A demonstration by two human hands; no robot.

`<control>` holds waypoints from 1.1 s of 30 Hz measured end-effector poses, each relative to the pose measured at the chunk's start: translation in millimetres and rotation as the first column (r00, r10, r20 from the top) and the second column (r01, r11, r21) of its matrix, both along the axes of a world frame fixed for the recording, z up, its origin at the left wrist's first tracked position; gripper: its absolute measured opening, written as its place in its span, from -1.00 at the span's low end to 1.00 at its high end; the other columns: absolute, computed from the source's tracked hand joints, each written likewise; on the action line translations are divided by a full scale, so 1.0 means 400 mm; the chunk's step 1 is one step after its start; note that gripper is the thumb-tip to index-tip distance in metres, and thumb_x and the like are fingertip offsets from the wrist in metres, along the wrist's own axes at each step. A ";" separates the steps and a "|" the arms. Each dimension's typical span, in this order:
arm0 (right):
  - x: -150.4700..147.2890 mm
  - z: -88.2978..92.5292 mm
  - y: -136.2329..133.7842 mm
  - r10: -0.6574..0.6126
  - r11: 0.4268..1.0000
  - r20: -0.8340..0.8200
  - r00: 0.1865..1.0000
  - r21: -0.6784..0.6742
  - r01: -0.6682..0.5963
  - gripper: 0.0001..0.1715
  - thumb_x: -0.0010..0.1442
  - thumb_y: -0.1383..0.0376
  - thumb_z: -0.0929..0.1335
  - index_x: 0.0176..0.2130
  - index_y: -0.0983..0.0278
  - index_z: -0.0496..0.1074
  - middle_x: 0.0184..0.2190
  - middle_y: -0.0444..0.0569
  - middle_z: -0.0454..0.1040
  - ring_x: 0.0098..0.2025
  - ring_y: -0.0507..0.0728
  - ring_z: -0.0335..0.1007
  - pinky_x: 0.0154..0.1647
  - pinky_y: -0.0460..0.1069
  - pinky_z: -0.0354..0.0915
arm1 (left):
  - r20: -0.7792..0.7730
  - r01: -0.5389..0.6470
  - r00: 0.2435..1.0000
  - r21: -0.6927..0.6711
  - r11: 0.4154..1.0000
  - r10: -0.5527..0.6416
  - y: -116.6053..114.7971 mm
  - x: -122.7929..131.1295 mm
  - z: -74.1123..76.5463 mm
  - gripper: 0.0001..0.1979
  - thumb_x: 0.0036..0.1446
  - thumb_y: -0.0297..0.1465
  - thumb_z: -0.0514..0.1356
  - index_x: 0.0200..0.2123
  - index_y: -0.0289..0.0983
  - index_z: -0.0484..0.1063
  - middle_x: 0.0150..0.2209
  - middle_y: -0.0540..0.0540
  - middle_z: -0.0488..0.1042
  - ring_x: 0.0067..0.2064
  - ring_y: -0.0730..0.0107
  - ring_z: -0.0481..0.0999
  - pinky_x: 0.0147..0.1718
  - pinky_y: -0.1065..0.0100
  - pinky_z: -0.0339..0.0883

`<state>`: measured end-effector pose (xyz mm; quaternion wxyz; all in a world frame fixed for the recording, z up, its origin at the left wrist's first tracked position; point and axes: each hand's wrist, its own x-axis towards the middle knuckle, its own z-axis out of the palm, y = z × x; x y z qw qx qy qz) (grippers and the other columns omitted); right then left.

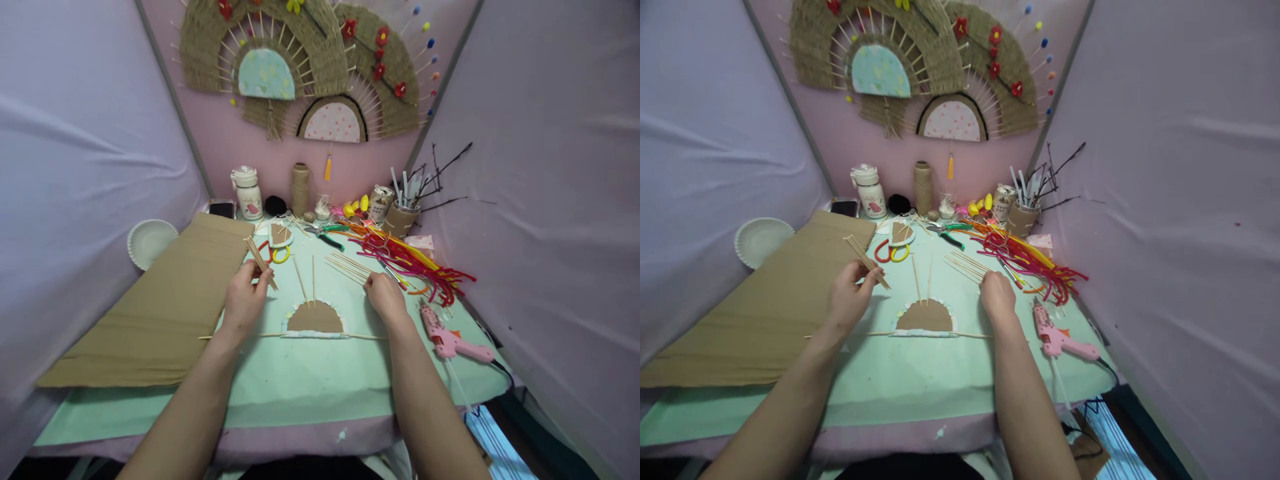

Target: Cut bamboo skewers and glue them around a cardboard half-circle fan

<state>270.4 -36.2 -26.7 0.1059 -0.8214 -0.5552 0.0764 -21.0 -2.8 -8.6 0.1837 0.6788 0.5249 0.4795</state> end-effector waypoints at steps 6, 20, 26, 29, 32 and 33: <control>-0.010 0.003 -0.015 0.014 0.999 -0.001 1.000 0.048 -0.013 -0.77 0.24 0.41 0.21 -0.22 0.34 0.44 -0.23 0.15 0.48 -0.17 0.18 0.37 -0.32 -0.01 0.06 | 0.023 -0.007 1.000 0.005 1.000 0.007 0.001 0.000 -0.002 -0.83 0.16 -0.26 0.15 -0.34 -0.25 0.39 -0.36 -0.07 0.53 -0.28 0.28 0.54 -0.30 0.30 0.39; -0.040 0.013 -0.009 0.350 0.780 -0.514 0.783 0.623 0.060 -0.77 0.18 0.19 0.26 -0.28 0.26 0.43 -0.37 -0.02 0.50 -0.35 0.12 0.36 -0.31 -0.02 0.22 | -0.100 0.052 0.994 0.152 0.987 -0.037 -0.016 0.013 0.020 -0.85 0.24 -0.34 0.06 -0.35 -0.24 0.36 -0.40 -0.03 0.45 -0.36 0.38 0.43 -0.33 0.36 0.33; -0.121 0.042 -0.038 0.593 0.741 -0.538 0.600 0.656 -0.144 -0.83 0.16 0.23 0.33 -0.32 0.26 0.49 -0.38 -0.06 0.51 -0.36 0.06 0.37 -0.31 -0.05 0.28 | -0.374 0.277 0.915 0.305 0.911 -0.153 -0.033 0.043 0.005 -0.80 0.28 -0.48 -0.05 -0.22 -0.23 0.36 -0.20 -0.13 0.48 -0.12 0.28 0.44 -0.10 0.26 0.33; -0.148 0.050 -0.049 0.644 0.731 -0.563 0.519 0.653 -0.198 -0.84 0.16 0.24 0.34 -0.32 0.26 0.50 -0.39 -0.07 0.51 -0.36 0.05 0.38 -0.31 -0.06 0.29 | -0.488 0.362 0.850 0.267 0.893 -0.199 -0.038 0.050 -0.008 -0.73 0.24 -0.56 -0.06 -0.13 -0.22 0.37 -0.09 -0.15 0.48 -0.02 0.26 0.43 0.00 0.20 0.29; -0.154 0.056 -0.055 0.632 0.743 -0.589 0.504 0.645 -0.178 -0.84 0.16 0.24 0.34 -0.33 0.26 0.50 -0.41 -0.08 0.51 -0.38 0.04 0.38 -0.34 -0.06 0.28 | -0.507 0.337 0.845 0.262 0.904 -0.169 -0.039 0.051 -0.011 -0.74 0.22 -0.57 -0.06 -0.19 -0.23 0.39 -0.22 -0.14 0.49 -0.14 0.24 0.44 -0.08 0.19 0.31; -0.154 0.057 -0.056 0.620 0.752 -0.591 0.516 0.635 -0.177 -0.84 0.15 0.24 0.34 -0.34 0.26 0.50 -0.41 -0.08 0.51 -0.39 0.04 0.37 -0.34 -0.06 0.28 | -0.503 0.317 0.852 0.271 0.909 -0.147 -0.040 0.050 -0.010 -0.74 0.23 -0.56 -0.06 -0.21 -0.24 0.39 -0.25 -0.14 0.48 -0.18 0.23 0.43 -0.12 0.20 0.32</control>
